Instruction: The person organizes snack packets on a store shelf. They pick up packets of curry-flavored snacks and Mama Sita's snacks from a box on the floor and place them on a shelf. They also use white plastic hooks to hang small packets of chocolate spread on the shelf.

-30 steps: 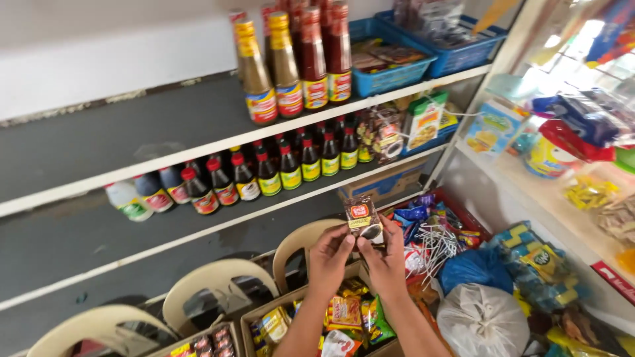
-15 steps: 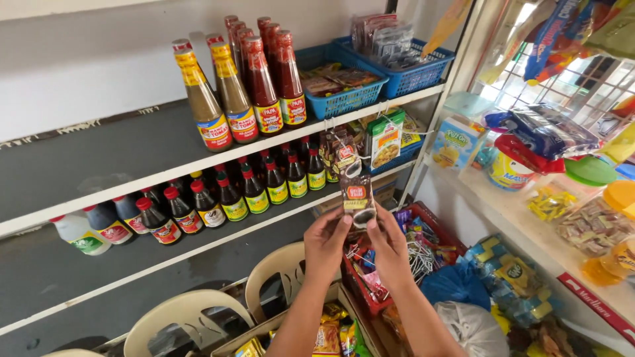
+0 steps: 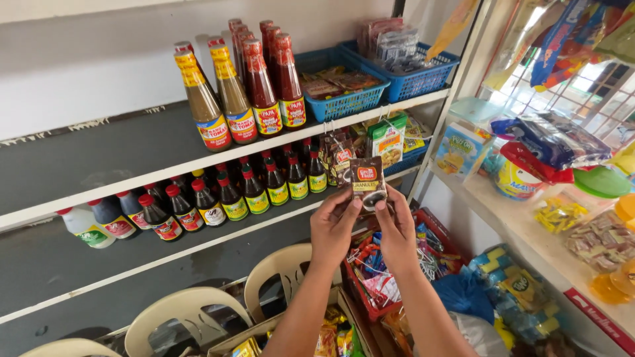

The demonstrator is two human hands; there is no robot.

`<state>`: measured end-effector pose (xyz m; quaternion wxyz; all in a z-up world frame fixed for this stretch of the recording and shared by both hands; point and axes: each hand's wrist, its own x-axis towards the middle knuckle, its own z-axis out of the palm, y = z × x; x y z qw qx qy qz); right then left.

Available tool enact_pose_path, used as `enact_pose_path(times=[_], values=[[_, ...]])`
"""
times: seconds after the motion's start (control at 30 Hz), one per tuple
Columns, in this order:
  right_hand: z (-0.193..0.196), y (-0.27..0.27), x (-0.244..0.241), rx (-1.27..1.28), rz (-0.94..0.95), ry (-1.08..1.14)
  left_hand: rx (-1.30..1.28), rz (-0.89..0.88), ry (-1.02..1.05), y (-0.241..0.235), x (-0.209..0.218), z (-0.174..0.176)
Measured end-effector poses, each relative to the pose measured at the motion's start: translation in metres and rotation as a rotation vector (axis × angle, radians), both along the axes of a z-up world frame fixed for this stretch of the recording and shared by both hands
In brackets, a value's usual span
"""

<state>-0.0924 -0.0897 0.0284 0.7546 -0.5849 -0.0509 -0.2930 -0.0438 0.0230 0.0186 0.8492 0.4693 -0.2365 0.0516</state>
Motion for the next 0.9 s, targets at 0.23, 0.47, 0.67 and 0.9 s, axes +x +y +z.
enact_pose_path(times=[0.23,0.47,0.67,0.9], values=[[-0.004,-0.003,0.008,0.014,0.031,-0.025,0.01,0.029,-0.006,-0.004,0.01,-0.008],[-0.016,-0.009,0.021,-0.007,0.025,0.029,0.079,0.044,0.072,-0.003,0.018,-0.014],[-0.012,-0.008,0.034,-0.067,0.045,0.108,0.078,0.098,0.074,-0.005,0.025,-0.012],[-0.02,-0.006,0.045,-0.262,-0.122,0.023,0.27,0.367,-0.018,-0.009,0.037,-0.022]])
